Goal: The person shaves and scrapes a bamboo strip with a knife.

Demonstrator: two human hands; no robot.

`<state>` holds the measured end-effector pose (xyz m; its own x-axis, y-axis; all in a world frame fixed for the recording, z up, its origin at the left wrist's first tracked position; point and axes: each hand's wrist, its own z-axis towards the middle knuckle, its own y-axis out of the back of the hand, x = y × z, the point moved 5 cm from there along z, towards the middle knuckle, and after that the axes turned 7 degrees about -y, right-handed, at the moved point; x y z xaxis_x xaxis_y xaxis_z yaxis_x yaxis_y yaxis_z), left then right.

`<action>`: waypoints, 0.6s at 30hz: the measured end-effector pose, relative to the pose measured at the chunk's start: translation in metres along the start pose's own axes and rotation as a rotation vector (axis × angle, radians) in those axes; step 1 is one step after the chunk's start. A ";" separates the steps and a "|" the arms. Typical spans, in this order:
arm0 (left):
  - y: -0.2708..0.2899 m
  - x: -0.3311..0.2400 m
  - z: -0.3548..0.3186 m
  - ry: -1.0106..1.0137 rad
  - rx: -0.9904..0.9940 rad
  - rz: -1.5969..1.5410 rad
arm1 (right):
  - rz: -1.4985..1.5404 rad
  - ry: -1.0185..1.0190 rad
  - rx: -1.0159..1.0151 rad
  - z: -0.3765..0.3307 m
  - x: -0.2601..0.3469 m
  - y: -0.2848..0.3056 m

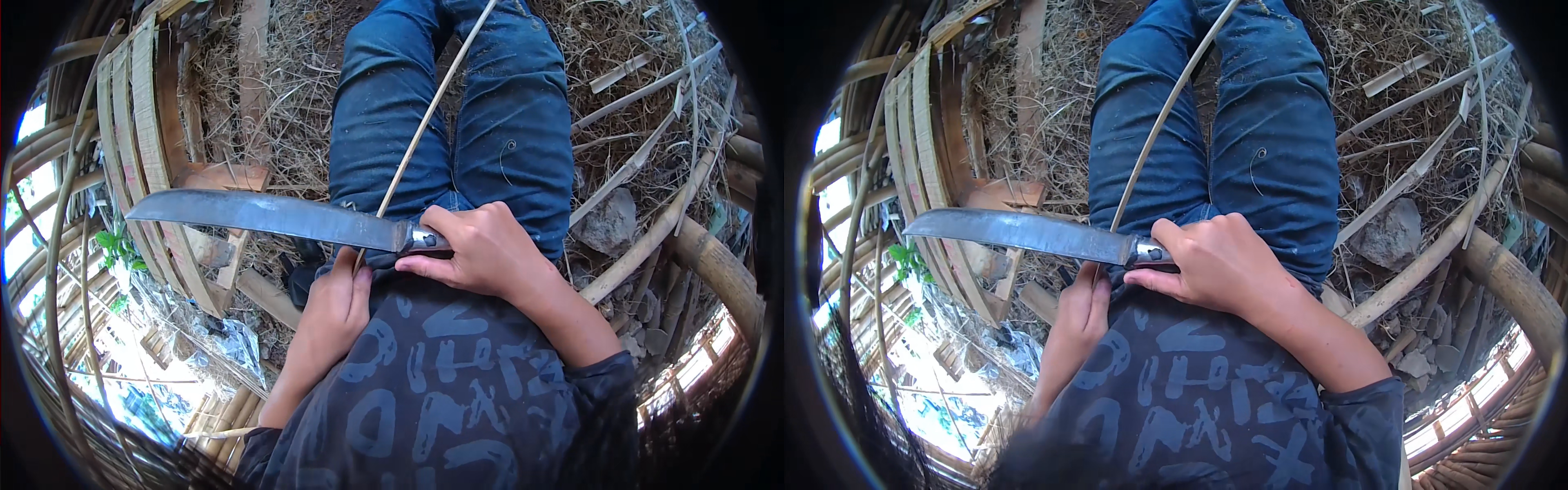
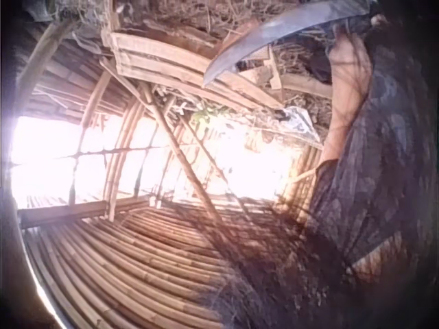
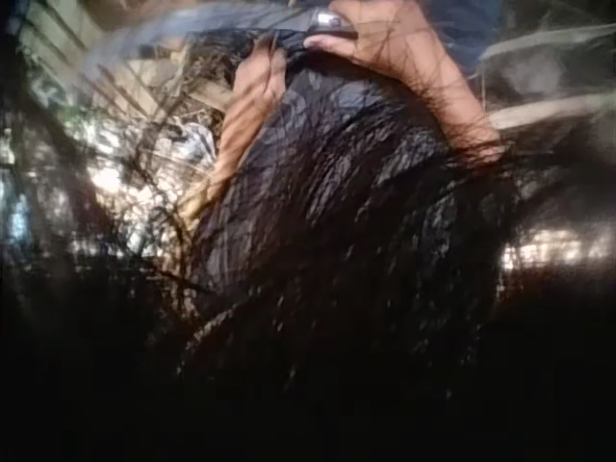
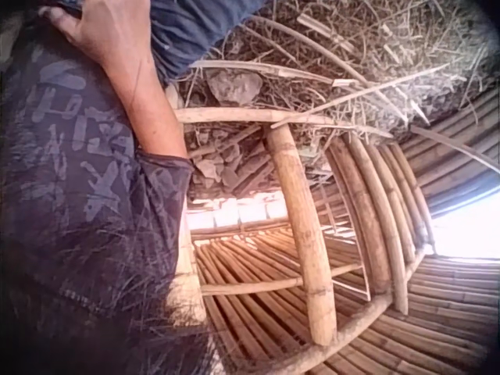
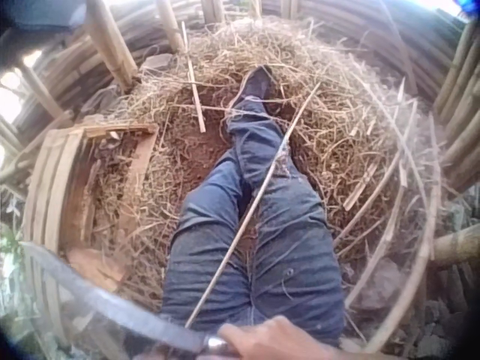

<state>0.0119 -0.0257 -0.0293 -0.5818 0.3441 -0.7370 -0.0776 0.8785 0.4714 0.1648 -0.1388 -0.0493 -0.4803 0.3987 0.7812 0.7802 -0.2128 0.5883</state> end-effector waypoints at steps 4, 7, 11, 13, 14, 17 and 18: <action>-0.008 -0.002 0.010 -0.069 -0.045 0.109 | 0.048 -0.073 -0.008 0.000 -0.008 -0.003; -0.012 -0.002 0.011 -0.121 -0.046 0.137 | -0.002 -0.120 0.012 -0.002 -0.014 -0.007; -0.014 0.002 0.010 -0.090 -0.023 0.206 | -0.038 -0.142 0.015 -0.004 -0.015 -0.008; -0.015 0.001 0.009 -0.078 -0.021 0.194 | -0.050 -0.144 0.011 -0.005 -0.017 -0.007; -0.015 0.001 0.008 -0.070 -0.014 0.186 | -0.082 -0.143 -0.025 -0.004 -0.020 -0.003; -0.014 -0.001 0.009 -0.076 -0.008 0.175 | -0.126 -0.165 -0.066 -0.007 -0.028 0.006; -0.014 -0.001 0.008 -0.075 -0.012 0.171 | -0.135 -0.186 -0.067 -0.007 -0.031 0.007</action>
<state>0.0200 -0.0357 -0.0388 -0.5253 0.5125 -0.6793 0.0078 0.8012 0.5984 0.1825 -0.1593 -0.0676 -0.4917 0.5840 0.6459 0.6823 -0.2024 0.7025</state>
